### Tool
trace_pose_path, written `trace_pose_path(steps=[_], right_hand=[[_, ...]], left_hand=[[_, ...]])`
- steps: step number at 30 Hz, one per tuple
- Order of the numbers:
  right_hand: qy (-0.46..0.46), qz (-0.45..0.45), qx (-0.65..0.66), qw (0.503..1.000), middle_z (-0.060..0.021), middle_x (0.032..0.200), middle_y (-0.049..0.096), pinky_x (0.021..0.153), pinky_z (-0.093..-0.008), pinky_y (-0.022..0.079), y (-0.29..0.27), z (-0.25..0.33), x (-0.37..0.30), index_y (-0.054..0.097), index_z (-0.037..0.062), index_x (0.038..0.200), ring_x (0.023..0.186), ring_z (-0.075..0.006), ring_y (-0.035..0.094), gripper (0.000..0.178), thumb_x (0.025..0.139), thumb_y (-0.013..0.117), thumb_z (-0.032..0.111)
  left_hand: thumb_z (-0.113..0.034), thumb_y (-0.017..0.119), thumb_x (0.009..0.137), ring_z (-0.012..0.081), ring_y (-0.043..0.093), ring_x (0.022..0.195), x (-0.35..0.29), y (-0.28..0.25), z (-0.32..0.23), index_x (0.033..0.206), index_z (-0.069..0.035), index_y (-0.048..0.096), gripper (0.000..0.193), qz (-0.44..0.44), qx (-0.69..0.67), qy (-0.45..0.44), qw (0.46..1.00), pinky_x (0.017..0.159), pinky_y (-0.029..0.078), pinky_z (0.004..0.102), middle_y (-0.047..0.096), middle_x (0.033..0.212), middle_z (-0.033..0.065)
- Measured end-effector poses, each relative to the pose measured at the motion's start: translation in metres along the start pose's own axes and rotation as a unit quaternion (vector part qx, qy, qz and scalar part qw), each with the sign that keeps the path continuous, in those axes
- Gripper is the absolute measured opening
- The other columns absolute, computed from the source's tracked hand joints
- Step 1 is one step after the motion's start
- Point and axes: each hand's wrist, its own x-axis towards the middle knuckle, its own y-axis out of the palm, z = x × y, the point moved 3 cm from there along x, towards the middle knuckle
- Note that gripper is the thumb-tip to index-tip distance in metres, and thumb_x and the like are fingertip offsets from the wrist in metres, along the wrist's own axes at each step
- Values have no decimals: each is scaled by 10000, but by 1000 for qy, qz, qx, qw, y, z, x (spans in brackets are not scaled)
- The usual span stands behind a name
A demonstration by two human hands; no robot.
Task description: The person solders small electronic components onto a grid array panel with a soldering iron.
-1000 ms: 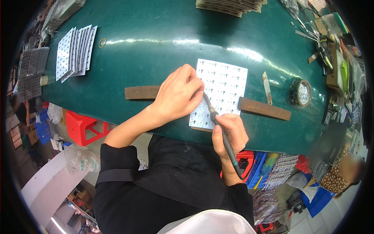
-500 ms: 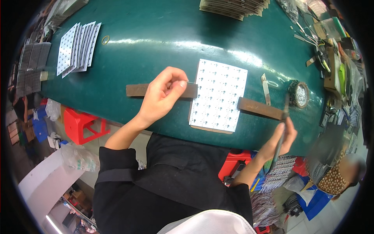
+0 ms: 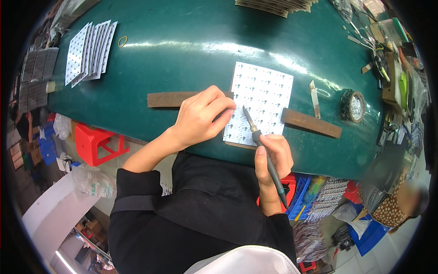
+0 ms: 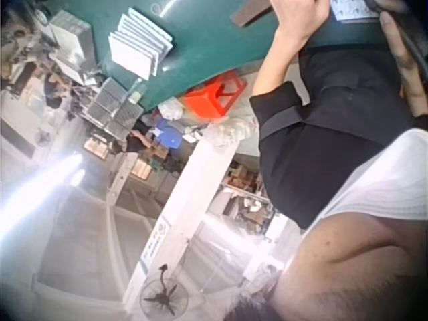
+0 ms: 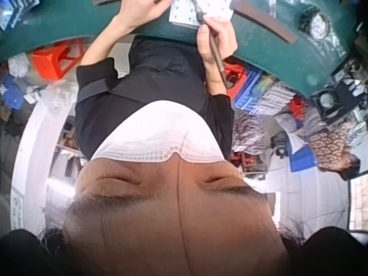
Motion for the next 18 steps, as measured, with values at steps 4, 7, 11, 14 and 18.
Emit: trace_pose_path(steps=[4, 7, 11, 14, 18], right_hand=[[7, 9, -4, 1000, -122, 829, 644, 534, -249, 414, 4, -2, 0, 692, -30, 971, 659, -161, 561, 184, 788, 677, -10], [7, 12, -10, 1000, -121, 830, 644, 533, -250, 413, 4, -1, 0, 691, -29, 973, 659, -159, 557, 186, 788, 681, -6], [-9, 13, -8, 1000, -120, 826, 643, 533, -248, 413, 5, -1, -1, 689, -30, 978, 653, -157, 555, 189, 790, 681, -2], [-14, 15, -14, 1000, -119, 824, 642, 530, -249, 413, 5, 0, -1, 689, -29, 979, 647, -157, 558, 192, 790, 683, -1], [-4, 19, -16, 1000, -121, 809, 640, 527, -253, 418, 6, 2, -4, 687, -27, 976, 648, -171, 574, 192, 785, 687, -2]], left_hand=[[-45, 727, 775, 198, 613, 675, 0, 1, 0, 891, -84, 679, 132, -2, 13, 9, 1000, 569, 498, 328, 567, 814, 34], [-32, 747, 762, 192, 609, 661, 1, 0, 0, 895, -84, 690, 154, 1, 13, 15, 1000, 565, 490, 317, 569, 804, 38], [-25, 768, 744, 182, 596, 642, 1, -1, 0, 895, -94, 706, 177, 10, 10, 18, 1000, 555, 477, 302, 567, 794, 37], [-26, 772, 736, 178, 581, 632, 1, -1, 0, 899, -100, 709, 190, 15, 9, 7, 1000, 549, 469, 298, 555, 799, 30], [-31, 780, 728, 170, 568, 631, 3, -2, -4, 903, -101, 711, 201, 38, 22, 2, 999, 553, 466, 292, 545, 813, 24]])
